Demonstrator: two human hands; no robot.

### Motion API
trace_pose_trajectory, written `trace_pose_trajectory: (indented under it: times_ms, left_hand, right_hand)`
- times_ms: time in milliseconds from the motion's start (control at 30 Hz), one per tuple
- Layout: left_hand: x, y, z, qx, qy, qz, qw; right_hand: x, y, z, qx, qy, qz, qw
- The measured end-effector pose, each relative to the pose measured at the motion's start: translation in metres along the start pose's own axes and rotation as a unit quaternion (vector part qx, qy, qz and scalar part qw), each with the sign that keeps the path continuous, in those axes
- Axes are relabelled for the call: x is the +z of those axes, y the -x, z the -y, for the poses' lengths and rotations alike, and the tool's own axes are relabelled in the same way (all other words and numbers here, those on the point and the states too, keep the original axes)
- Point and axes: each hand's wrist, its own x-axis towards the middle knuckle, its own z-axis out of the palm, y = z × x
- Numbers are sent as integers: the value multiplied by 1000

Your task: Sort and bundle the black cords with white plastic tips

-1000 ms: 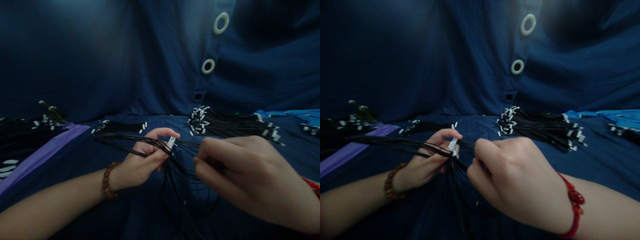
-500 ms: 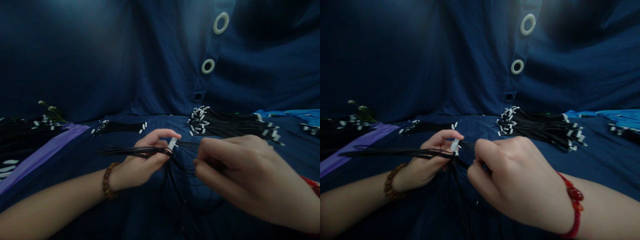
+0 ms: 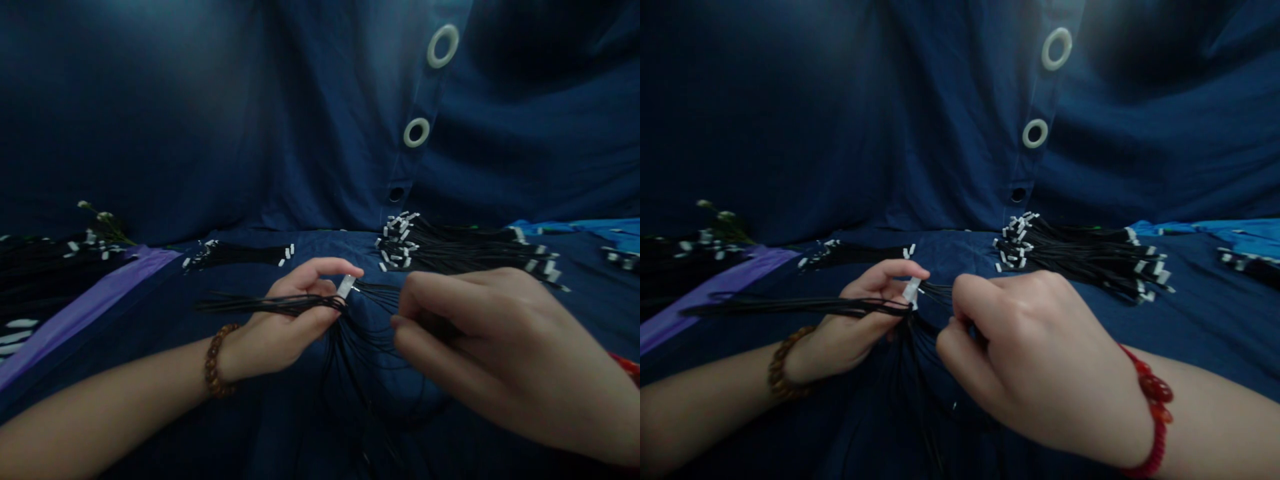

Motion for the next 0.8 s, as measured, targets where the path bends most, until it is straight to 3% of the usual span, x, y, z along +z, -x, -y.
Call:
trace_pose_trajectory:
  times_ms: [367,800]
  left_hand:
    - [0,-1,-2,-2,4,13,1000]
    - [6,-2,-7,-14,21,-16,1000]
  right_hand:
    - [-1,1,1,5,13,2,1000]
    - [-2,-1,2,12,7,5,1000]
